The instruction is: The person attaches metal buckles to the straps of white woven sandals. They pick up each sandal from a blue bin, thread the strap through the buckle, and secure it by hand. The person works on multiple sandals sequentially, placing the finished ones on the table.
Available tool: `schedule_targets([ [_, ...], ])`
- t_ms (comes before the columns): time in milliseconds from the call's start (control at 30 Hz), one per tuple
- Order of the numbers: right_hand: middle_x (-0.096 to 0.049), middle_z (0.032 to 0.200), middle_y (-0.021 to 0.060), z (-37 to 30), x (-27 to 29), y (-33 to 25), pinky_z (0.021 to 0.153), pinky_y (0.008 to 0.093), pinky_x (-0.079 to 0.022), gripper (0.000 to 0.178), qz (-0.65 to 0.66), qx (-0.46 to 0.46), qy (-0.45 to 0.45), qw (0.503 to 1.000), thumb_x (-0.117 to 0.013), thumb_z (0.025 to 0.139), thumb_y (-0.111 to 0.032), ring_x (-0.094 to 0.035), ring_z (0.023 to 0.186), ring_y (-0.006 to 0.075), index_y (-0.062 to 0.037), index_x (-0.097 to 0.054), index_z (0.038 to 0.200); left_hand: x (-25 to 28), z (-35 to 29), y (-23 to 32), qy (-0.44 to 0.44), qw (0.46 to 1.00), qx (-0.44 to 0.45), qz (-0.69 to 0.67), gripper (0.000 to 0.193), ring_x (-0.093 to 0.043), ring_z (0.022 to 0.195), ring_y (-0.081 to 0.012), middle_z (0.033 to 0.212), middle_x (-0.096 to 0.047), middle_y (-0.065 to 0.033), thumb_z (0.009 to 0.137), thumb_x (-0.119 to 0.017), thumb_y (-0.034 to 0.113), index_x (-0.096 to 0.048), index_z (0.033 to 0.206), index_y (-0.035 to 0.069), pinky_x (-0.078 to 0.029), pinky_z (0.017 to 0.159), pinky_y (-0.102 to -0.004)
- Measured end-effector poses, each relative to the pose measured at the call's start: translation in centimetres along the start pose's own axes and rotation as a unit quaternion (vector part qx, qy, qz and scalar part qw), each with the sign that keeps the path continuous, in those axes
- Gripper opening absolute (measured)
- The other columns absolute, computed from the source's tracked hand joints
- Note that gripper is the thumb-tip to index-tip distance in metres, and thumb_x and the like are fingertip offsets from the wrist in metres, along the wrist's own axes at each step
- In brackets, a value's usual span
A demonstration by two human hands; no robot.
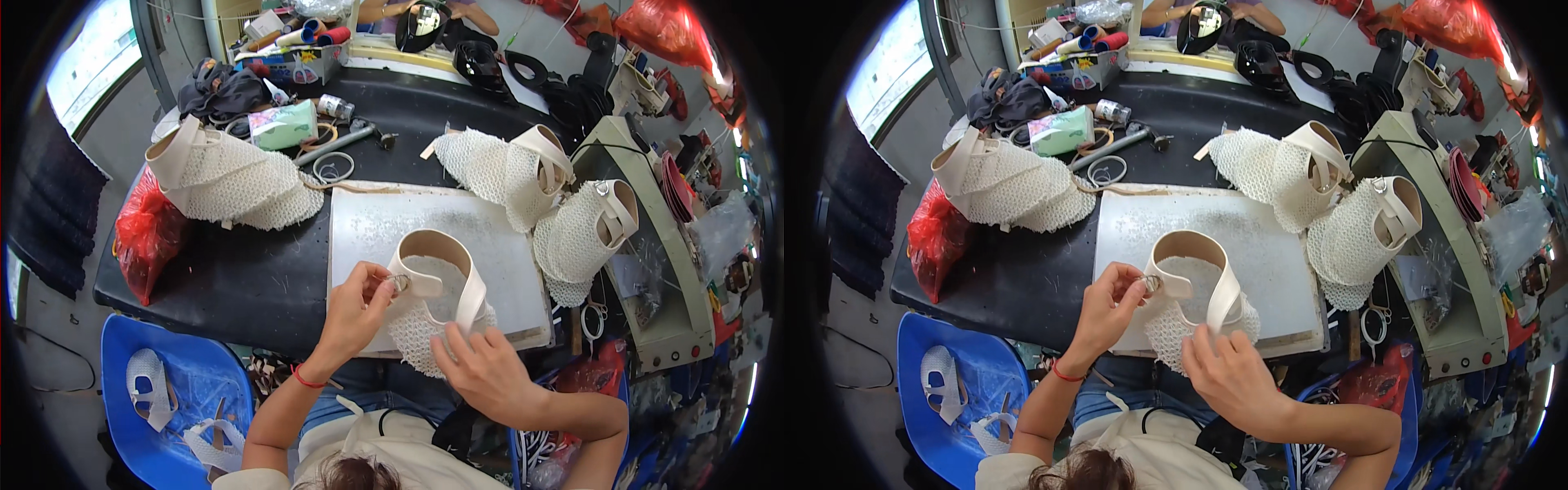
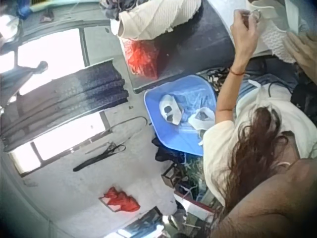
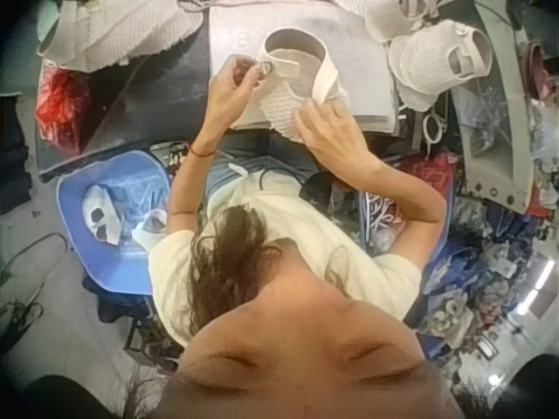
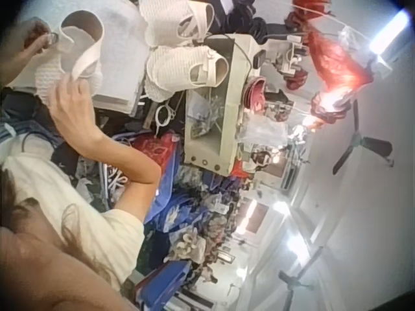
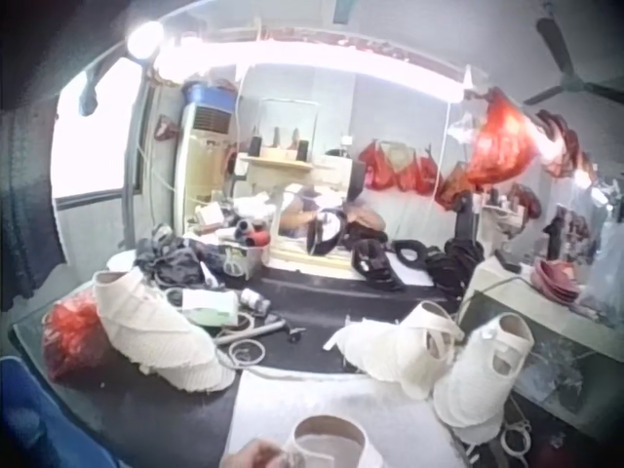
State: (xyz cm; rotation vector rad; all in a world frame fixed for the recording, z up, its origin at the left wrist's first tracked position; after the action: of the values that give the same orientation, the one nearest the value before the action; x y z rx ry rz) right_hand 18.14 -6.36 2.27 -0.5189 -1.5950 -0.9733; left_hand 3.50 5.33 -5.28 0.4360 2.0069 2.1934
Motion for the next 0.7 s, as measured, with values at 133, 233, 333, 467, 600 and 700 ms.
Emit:
schedule_targets([
  [133, -0.056, 0.099, 0.0139, 0.0, -0.8, 0.4, 0.066, 0.0256, -0.036, 0.034, -0.041, 0.032, 0.013, 0.999, -0.054, 0.076, -0.015, -0.052, 0.075, 0.0158, 0.0012, -0.058, 0.106, -0.3, 0.0, -0.2, -0.005, 1.0, 0.001, -0.01, 0.014, -0.064, 0.074, -0.0147, 0.081, -0.066, -0.0101, 0.089, -0.054, 0.01, -0.054, 0.097, -0.001, -0.049, 0.065, -0.0264],
  [233, -0.055, 0.098, 0.0134, 0.5, -1.0, 0.6, 0.067, 0.0254, -0.036, 0.03, -0.061, 0.024, -0.011, 0.998, -0.053, 0.077, -0.015, -0.052, 0.075, 0.0151, 0.0008, -0.058, 0.102, -0.5, -0.2, -0.1, -0.01, 1.0, 0.002, -0.005, 0.014, -0.064, 0.075, -0.0144, 0.081, -0.066, -0.01, 0.089, -0.054, 0.01, -0.054, 0.097, -0.001, -0.049, 0.065, -0.0263],
  [333, -0.055, 0.095, 0.0142, 1.5, 0.2, 1.1, 0.065, 0.0267, -0.039, 0.025, -0.009, 0.001, 0.003, 1.0, -0.054, 0.075, -0.013, -0.053, 0.072, 0.0159, -0.0002, -0.058, 0.097, -0.4, -0.2, -0.1, -0.007, 1.0, -0.002, 0.0, 0.015, -0.064, 0.076, -0.0145, 0.08, -0.066, -0.0099, 0.089, -0.054, 0.011, -0.054, 0.098, -0.001, -0.049, 0.065, -0.0263],
  [467, -0.053, 0.088, 0.0141, 2.4, 2.2, 2.7, 0.058, 0.0311, -0.044, 0.017, 0.215, -0.043, 0.047, 0.974, -0.056, 0.078, -0.01, -0.054, 0.066, 0.0208, -0.0017, -0.055, 0.092, -0.2, -0.7, 0.6, -0.014, 1.0, -0.006, -0.017, 0.014, -0.063, 0.078, -0.0125, 0.083, -0.065, -0.0085, 0.089, -0.053, 0.008, -0.054, 0.099, -0.002, -0.05, 0.069, -0.0245],
  [600, -0.052, 0.085, 0.0119, 3.0, 0.6, 1.9, 0.055, 0.0341, -0.045, 0.013, 0.359, -0.12, 0.148, 0.914, -0.059, 0.083, -0.01, -0.055, 0.063, 0.0244, -0.0025, -0.054, 0.093, -0.9, -1.6, 0.2, -0.062, 0.996, 0.019, -0.066, 0.015, -0.06, 0.08, -0.0099, 0.087, -0.062, -0.0049, 0.091, -0.051, 0.008, -0.053, 0.103, -0.001, -0.049, 0.072, -0.0235],
  [700, -0.052, 0.082, 0.0078, 3.4, -0.6, 1.0, 0.054, 0.0311, -0.043, 0.015, 0.456, -0.149, 0.213, 0.851, -0.062, 0.084, -0.011, -0.054, 0.06, 0.0199, -0.0028, -0.059, 0.096, -0.9, -2.0, 0.0, -0.078, 0.98, 0.034, -0.178, 0.014, -0.055, 0.081, -0.0076, 0.088, -0.057, -0.0016, 0.093, -0.049, 0.01, -0.051, 0.106, 0.003, -0.046, 0.073, -0.0226],
])
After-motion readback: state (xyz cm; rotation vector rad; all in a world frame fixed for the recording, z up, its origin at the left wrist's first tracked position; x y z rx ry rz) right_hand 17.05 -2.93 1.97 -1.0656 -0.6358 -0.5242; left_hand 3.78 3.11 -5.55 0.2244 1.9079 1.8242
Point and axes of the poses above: each hand's wrist, its own z-axis towards the middle knuckle, its own x-axis out of the back of the hand, y = z × x, the point moved 3 cm from there along z, towards the middle knuckle
